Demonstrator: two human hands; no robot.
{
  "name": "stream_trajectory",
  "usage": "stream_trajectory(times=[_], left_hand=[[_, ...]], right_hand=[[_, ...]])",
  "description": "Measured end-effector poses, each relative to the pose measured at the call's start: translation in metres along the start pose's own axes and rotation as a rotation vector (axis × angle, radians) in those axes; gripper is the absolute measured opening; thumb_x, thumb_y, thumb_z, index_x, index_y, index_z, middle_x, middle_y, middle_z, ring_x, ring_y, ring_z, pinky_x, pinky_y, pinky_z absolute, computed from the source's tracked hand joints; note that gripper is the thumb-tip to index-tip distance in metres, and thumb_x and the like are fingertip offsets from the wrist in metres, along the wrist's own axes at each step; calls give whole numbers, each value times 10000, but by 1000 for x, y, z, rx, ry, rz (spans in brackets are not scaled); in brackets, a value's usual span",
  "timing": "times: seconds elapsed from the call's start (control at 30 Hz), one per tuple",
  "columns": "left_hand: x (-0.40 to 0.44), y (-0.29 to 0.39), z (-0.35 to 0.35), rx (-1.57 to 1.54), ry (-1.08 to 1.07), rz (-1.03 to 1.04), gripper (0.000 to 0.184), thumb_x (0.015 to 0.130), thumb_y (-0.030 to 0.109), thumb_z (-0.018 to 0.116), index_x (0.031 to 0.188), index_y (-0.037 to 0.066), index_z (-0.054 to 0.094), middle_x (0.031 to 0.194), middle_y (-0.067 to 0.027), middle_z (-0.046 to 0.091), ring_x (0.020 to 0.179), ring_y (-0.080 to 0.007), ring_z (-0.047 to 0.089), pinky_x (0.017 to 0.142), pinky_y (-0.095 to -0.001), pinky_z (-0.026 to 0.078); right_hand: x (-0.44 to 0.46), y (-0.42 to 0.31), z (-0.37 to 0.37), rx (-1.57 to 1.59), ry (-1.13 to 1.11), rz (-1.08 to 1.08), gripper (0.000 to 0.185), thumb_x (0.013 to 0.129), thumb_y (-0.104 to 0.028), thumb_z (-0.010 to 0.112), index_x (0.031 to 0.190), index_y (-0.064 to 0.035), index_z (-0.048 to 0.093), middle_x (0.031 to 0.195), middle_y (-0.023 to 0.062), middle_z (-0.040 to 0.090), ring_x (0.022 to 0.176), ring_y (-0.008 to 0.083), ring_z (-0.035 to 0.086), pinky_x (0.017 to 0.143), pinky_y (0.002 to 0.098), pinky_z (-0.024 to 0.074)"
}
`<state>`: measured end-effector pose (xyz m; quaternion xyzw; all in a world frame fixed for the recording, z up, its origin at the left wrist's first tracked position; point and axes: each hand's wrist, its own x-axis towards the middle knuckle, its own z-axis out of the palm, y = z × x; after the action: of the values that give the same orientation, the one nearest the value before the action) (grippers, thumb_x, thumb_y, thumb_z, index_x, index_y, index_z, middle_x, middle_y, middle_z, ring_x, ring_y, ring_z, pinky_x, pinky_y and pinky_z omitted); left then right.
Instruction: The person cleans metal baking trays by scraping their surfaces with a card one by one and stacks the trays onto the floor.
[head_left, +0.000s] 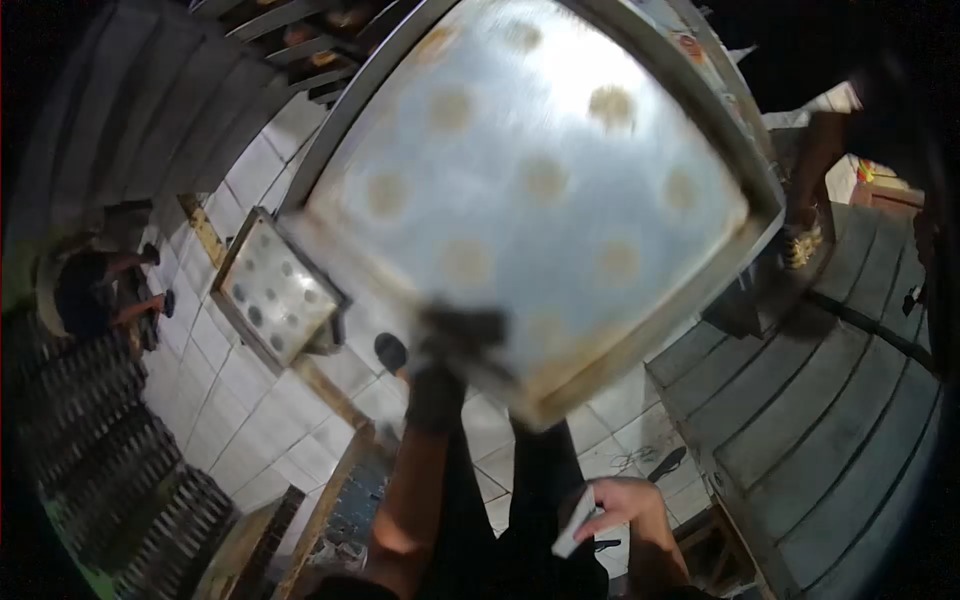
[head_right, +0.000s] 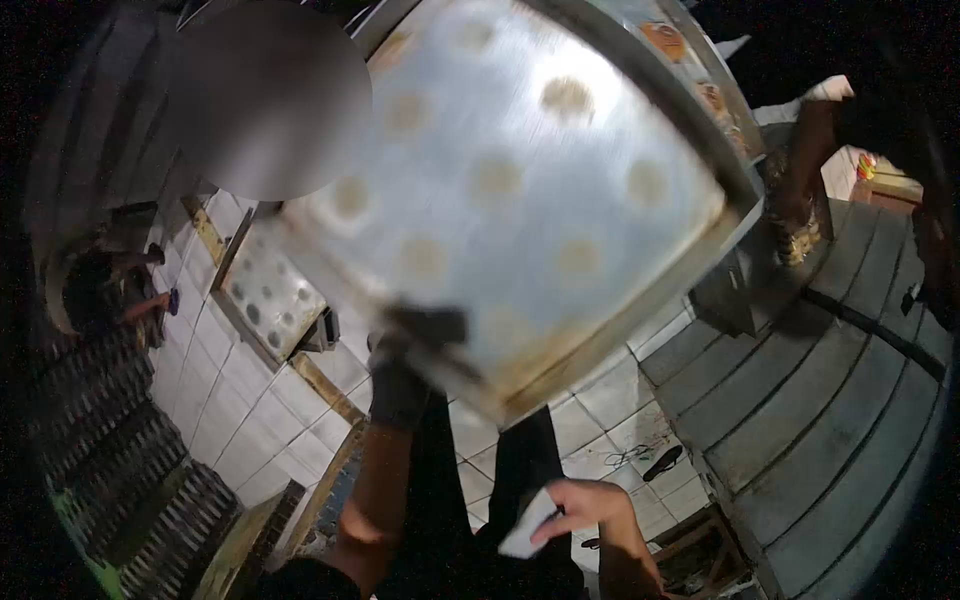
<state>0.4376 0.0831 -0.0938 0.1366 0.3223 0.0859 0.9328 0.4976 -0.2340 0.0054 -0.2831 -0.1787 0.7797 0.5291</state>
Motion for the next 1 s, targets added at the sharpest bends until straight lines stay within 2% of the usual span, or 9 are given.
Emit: stream_trajectory(times=[0.1, 0.2, 0.23, 0.27, 0.33, 0.53, 0.77, 0.83, 1.0], left_hand=[[-118, 44, -95, 88, 376, 247, 528, 1001, 338, 504, 1421, 20, 539, 1404, -169, 576, 1291, -313, 544, 1132, -467, 436], [-225, 75, -202, -80, 519, 173, 500, 1034, 313, 501, 1446, 30, 529, 1432, -144, 563, 1304, -308, 533, 1143, -455, 425], [-236, 72, -241, -89, 555, 177, 500, 1034, 313, 501, 1446, 30, 529, 1432, -144, 563, 1304, -308, 533, 1143, -455, 425], [-243, 63, -282, 560, 571, 162, 498, 1027, 268, 533, 1474, 50, 504, 1450, -136, 545, 1309, -300, 528, 1134, -457, 427], [-219, 48, -314, 1025, 496, 176, 546, 996, 170, 601, 1516, 86, 456, 1454, -111, 524, 1296, -264, 524, 1104, -433, 438], [-30, 50, -369, 543, 551, 179, 600, 937, 59, 681, 1485, 73, 439, 1297, -58, 537, 1184, -168, 517, 1020, -305, 445], [-18, 50, -463, 878, 518, -3, 545, 858, 39, 681, 1332, 66, 413, 1114, -61, 543, 1013, -164, 568, 840, -299, 510], [-12, 55, -475, 669, 585, -37, 698, 879, 48, 703, 1499, 45, 383, 1331, -72, 556, 1173, -205, 548, 1025, -329, 473], [-21, 48, -514, 443, 637, -22, 823, 861, -1, 690, 1580, 107, 303, 1300, -59, 556, 1147, -180, 569, 971, -325, 506]], right_hand=[[67, -39, 13, 166, -191, -119, 253, 946, -158, 766, 1097, 42, 730, 1091, 199, 738, 994, 319, 714, 826, 394, 554], [138, -7, -7, 41, 90, -148, 278, 903, -113, 794, 1157, -11, 748, 1076, 123, 769, 966, 223, 724, 869, 364, 565], [157, 25, -8, -63, 509, 113, 332, 892, -86, 792, 1207, -9, 718, 1098, 111, 770, 987, 192, 715, 891, 350, 569], [210, 32, -21, -114, 696, 112, 372, 896, -77, 781, 1247, -4, 678, 1129, 89, 761, 999, 164, 700, 916, 344, 568], [307, 76, -65, -478, 861, 88, 387, 954, -137, 724, 1298, 13, 626, 1120, 189, 742, 952, 266, 718, 874, 376, 557], [465, 215, -143, -922, 747, -64, 253, 985, -69, 597, 1222, 19, 586, 1122, 243, 643, 961, 471, 641, 816, 489, 522], [518, 294, -160, -982, 819, 34, 261, 920, 14, 582, 1181, 15, 587, 1104, 249, 635, 1011, 474, 635, 848, 526, 535], [536, 314, -183, -1072, 833, -21, 272, 913, 18, 582, 1185, 19, 590, 1106, 253, 641, 1012, 467, 641, 851, 525, 540], [573, 313, -243, -1068, 1054, 233, 330, 878, 26, 586, 1206, 9, 616, 1090, 254, 664, 1027, 434, 668, 879, 505, 563]])
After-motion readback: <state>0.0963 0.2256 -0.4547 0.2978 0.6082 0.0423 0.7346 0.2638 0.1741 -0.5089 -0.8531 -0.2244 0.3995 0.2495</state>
